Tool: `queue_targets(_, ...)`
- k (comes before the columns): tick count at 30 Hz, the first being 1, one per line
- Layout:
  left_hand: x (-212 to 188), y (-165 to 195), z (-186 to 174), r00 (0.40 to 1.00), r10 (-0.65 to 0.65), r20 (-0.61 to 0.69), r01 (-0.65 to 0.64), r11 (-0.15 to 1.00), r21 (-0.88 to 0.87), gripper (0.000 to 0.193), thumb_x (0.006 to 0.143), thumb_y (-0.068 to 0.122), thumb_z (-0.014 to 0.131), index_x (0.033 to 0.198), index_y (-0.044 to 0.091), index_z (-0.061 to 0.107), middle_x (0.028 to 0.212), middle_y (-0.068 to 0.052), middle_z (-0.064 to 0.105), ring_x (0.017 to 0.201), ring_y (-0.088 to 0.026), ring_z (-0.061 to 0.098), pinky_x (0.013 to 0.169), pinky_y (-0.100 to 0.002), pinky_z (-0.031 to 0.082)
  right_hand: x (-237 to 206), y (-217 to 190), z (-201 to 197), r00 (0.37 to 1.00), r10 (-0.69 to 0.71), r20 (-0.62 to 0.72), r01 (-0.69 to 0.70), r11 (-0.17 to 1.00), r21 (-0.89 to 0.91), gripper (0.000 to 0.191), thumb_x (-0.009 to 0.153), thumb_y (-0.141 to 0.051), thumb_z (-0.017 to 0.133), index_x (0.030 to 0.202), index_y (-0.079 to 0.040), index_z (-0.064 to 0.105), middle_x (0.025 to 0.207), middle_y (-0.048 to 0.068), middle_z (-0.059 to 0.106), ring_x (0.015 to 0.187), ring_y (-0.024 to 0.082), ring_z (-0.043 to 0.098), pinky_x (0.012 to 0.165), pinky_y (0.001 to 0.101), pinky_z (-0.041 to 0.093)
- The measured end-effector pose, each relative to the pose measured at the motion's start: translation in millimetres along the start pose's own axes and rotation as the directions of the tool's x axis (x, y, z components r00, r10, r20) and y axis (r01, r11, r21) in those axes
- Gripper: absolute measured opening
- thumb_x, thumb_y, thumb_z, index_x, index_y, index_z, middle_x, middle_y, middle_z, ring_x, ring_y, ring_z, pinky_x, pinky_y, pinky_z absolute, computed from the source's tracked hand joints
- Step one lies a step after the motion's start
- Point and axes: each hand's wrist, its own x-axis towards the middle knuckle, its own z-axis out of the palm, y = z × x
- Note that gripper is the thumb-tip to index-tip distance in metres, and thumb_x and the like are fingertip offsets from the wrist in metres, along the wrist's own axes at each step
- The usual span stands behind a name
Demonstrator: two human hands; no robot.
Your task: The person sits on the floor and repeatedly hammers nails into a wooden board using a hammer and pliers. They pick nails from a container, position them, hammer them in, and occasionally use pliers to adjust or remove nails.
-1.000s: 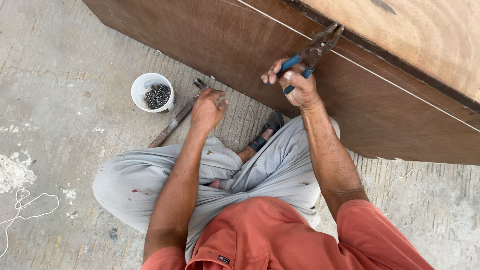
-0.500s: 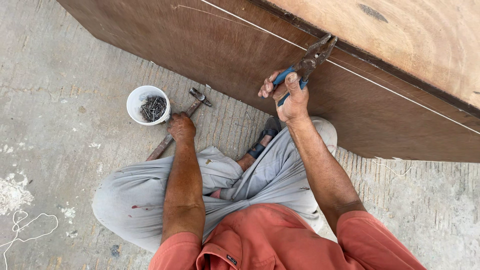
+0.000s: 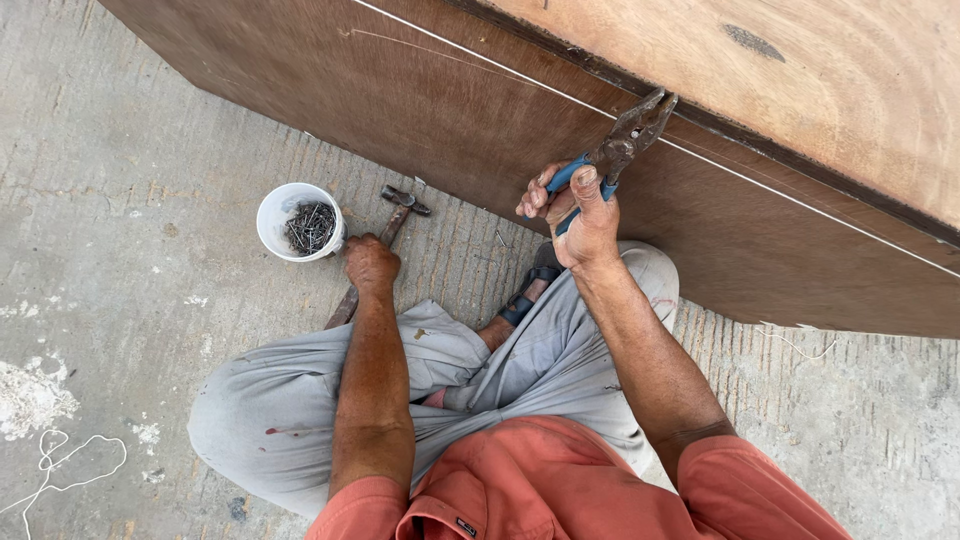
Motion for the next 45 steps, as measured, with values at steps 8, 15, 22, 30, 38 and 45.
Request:
queue_targets(8,-9.4,17.7,-12.0,0.991,-0.068,0.119,0.102,0.947,-0.303,0.045,0.075,0.027,0.078,0.115,0.008,0.071,0.12,-0.022,0.066,0.11,-0.039,0.068,0.095,-0.049,0.056,-4.0,-1.0,3.9,0.999,0.021,-0.03,-0.021,1.0,0.004,0.066,0.086,-0.067,0.076,0.097,-0.002,0.066,0.08,0.01,0.063,0.079,0.025,0.064,0.079,0.0491,0.058)
queue_targets(15,-22.2,4.9,-3.7,0.969,0.144,-0.201,-0.222,0.865,-0.451,0.032,0.078,0.025,0.072,0.101,0.002,0.067,0.099,-0.014,0.061,0.087,-0.027,0.066,0.076,-0.047,0.056,-2.6,-1.8,4.5,1.0,0.031,-0.001,-0.031,0.999,0.014,0.066,0.087,-0.066,0.076,0.098,-0.002,0.066,0.082,0.01,0.063,0.081,0.025,0.063,0.08,0.0467,0.056)
queue_targets(22,-51.2,70.6,-42.6,0.555,0.514,-0.655,-0.825,0.235,-0.515,0.059,0.104,0.063,0.045,0.102,0.005,0.058,0.087,-0.008,0.063,0.07,-0.018,0.068,0.059,-0.035,0.059,-3.3,7.2,0.9,1.0,0.029,0.003,-0.03,0.997,0.067,0.064,0.09,-0.062,0.078,0.102,-0.001,0.065,0.084,0.01,0.063,0.083,0.023,0.062,0.08,0.0444,0.054)
queue_targets(30,-82.4,124.2,-116.0,0.305,0.545,-0.781,-0.897,-0.112,-0.428,0.063,0.106,0.07,0.035,0.099,0.012,0.06,0.074,-0.003,0.062,0.069,-0.021,0.071,0.064,-0.037,0.061,-10.1,13.7,-16.5,0.986,0.123,-0.116,-0.114,0.99,0.081,0.063,0.082,-0.058,0.08,0.112,-0.004,0.066,0.097,0.012,0.071,0.091,0.023,0.072,0.08,0.0406,0.061)
queue_targets(38,-93.7,133.2,-140.4,0.462,0.568,-0.681,-0.872,0.152,-0.465,0.067,0.111,0.068,0.039,0.106,0.006,0.064,0.089,-0.013,0.071,0.081,-0.032,0.073,0.067,-0.043,0.059,-4.8,23.9,-35.1,0.964,0.039,-0.262,-0.035,0.999,0.019,0.044,0.097,-0.043,0.078,0.115,-0.005,0.065,0.102,0.007,0.068,0.086,0.018,0.063,0.068,0.0317,0.049)
queue_targets(45,-99.6,129.1,-140.9,0.355,0.573,-0.739,-0.855,-0.121,-0.504,0.061,0.106,0.065,0.042,0.1,0.007,0.063,0.082,-0.011,0.068,0.076,-0.026,0.073,0.067,-0.041,0.06,-3.6,12.9,-20.3,0.998,0.063,-0.006,-0.062,0.989,0.133,0.052,0.096,-0.052,0.078,0.105,-0.002,0.065,0.091,0.01,0.065,0.09,0.023,0.063,0.083,0.0393,0.053)
